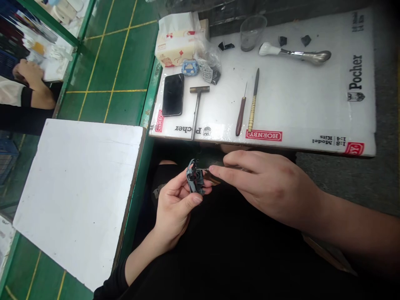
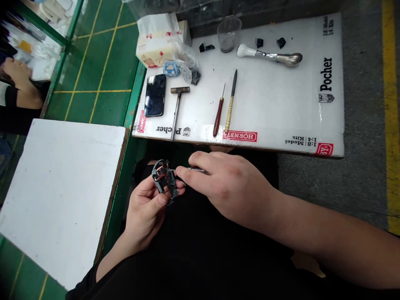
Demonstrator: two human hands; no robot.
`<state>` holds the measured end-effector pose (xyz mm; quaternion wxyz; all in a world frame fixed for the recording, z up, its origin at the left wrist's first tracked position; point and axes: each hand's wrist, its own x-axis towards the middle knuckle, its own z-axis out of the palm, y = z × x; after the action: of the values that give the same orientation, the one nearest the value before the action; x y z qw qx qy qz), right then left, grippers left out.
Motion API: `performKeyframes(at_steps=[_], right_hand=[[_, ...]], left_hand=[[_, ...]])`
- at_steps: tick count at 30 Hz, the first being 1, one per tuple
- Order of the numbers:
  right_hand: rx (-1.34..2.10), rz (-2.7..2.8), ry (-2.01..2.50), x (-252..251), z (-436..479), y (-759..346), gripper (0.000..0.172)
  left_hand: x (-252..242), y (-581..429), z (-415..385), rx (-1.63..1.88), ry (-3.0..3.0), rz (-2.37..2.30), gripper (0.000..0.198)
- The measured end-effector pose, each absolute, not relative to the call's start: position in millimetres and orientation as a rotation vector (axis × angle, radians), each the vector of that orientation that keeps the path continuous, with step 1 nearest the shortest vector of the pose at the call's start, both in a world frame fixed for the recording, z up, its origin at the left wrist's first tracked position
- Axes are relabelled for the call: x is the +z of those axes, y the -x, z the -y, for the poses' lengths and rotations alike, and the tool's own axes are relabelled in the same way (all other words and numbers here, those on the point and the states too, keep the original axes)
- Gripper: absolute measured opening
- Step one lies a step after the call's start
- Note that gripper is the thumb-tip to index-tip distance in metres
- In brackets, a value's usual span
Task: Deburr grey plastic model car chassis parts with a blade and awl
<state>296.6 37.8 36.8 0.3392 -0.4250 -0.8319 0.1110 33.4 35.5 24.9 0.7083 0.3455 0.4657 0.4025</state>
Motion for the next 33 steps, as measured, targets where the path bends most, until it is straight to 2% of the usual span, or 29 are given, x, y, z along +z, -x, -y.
performKeyframes(at_steps=[5, 10, 15, 19, 25, 29, 33], right_hand=[[0.245, 2.181, 1.128, 34.9, -38.8, -295.1, 0.026], [0.428, 2.091, 1.148, 39.9, -36.6, -295.2, 0.029], [0.318, 2.129, 1.138, 41.7, -33.9, -295.0, 0.019], [0.361, 2.104, 1.181, 42.7, -33.1, -294.7, 0.027], [0.241, 2.141, 1.171, 41.0, -31.0, -293.0, 0.018], [0.327, 2.071, 1.204, 41.9, -27.1, -293.7, 0.025], [0.329, 2.046, 1.212, 42.3, -24.4, -292.7, 0.025]], left_hand=[[27.4, -33.0, -35.2, 0.883, -0.768, -1.047, 0.049], [27.6, -33.7, -34.3, 0.872, -0.754, -1.029, 0.048], [27.6, -33.7, -33.5, 0.865, -0.757, -1.023, 0.052], [27.5, -34.3, -32.3, 0.853, -0.76, -1.031, 0.054], [27.6, -35.6, -30.9, 0.862, -0.761, -1.035, 0.056], [26.7, -34.7, -30.3, 0.869, -0.773, -1.039, 0.059], [25.4, -33.9, -30.2, 0.884, -0.79, -1.02, 0.059]])
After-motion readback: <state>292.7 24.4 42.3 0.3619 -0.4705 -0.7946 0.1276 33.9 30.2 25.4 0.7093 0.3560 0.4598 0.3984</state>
